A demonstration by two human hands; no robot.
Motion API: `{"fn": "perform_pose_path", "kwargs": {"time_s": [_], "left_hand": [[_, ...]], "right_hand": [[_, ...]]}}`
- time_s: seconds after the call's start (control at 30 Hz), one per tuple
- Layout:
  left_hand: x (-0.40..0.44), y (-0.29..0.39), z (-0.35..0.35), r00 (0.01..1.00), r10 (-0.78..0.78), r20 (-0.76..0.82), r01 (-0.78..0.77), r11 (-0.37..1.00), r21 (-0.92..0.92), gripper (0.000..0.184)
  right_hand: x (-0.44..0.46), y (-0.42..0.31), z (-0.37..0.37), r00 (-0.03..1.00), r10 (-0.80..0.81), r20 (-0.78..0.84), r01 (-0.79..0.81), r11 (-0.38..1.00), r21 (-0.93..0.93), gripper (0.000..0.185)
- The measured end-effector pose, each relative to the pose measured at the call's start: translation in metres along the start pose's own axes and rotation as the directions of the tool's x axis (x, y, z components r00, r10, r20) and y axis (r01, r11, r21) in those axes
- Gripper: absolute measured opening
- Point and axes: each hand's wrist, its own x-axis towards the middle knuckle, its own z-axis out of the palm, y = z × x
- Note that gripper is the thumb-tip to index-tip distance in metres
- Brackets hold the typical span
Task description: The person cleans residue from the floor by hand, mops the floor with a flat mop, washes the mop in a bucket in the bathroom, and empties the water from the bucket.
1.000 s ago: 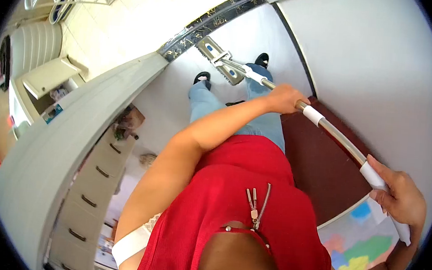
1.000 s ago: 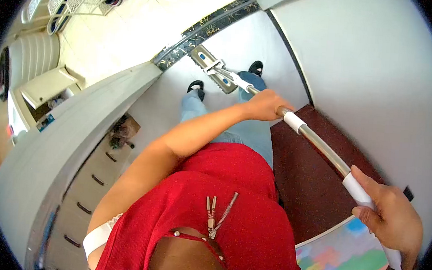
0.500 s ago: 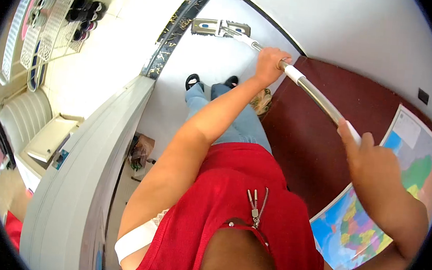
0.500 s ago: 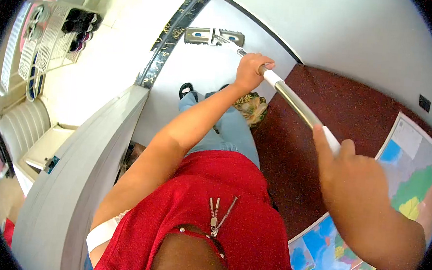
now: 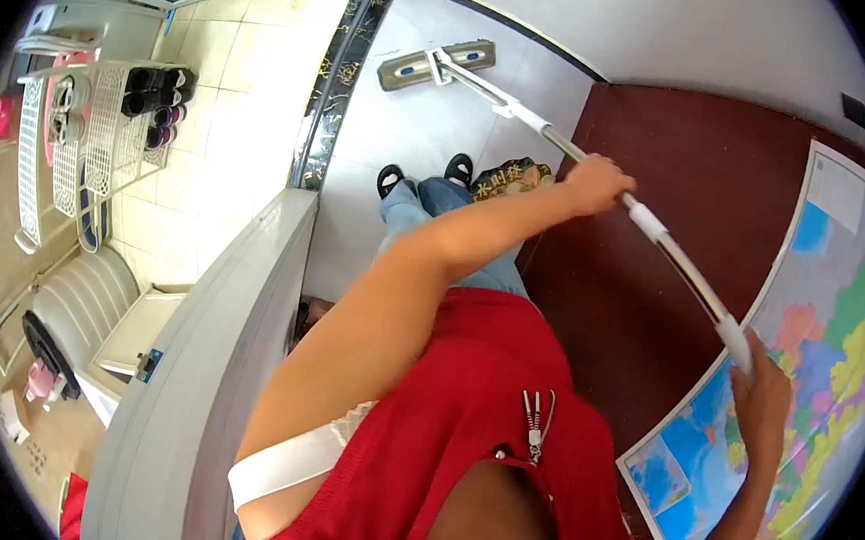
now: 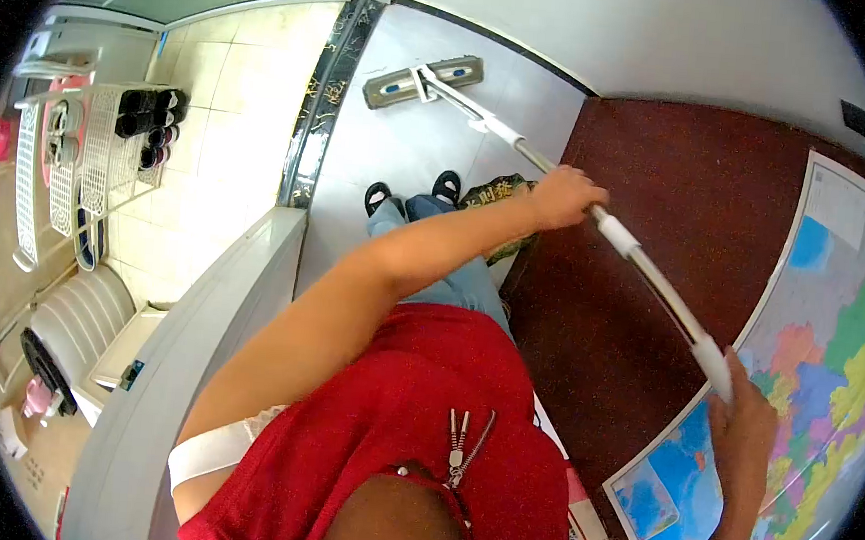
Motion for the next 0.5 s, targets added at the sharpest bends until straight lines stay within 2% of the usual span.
{"fn": "perform_pose_path", "kwargs": {"time_s": [0.07, 0.17, 0.27, 0.37, 0.5], "left_hand": [[0.024, 0.018, 0.013, 0.999, 0.028, -0.046, -0.031, 0.998, -0.051, 0.020], [0.047, 0.020, 0.032, 0.999, 0.031, 0.013, -0.030, 0.998, -0.050, 0.018], [0.060, -0.002, 0.043, 0.991, 0.001, 0.134, 0.016, 0.992, -0.125, 0.015], [0.068, -0.034, 0.066, 0.982, -0.043, 0.186, 0.067, 0.990, -0.125, 0.016], [0.086, -0.054, 0.067, 0.980, -0.125, 0.154, 0.139, 0.987, -0.078, 0.017]], "right_hand": [[-0.011, 0.020, -0.002, 0.991, 0.068, -0.118, -0.087, 0.982, -0.168, 0.064], [-0.019, 0.016, -0.004, 0.979, 0.058, -0.197, -0.110, 0.958, -0.264, 0.064], [-0.009, -0.007, 0.015, 0.965, -0.101, -0.243, -0.030, 0.875, -0.483, 0.063], [0.012, -0.039, 0.031, 0.923, -0.220, -0.316, -0.049, 0.747, -0.663, 0.060], [0.053, -0.038, 0.018, 0.883, -0.321, -0.343, -0.031, 0.689, -0.724, 0.061]]}}
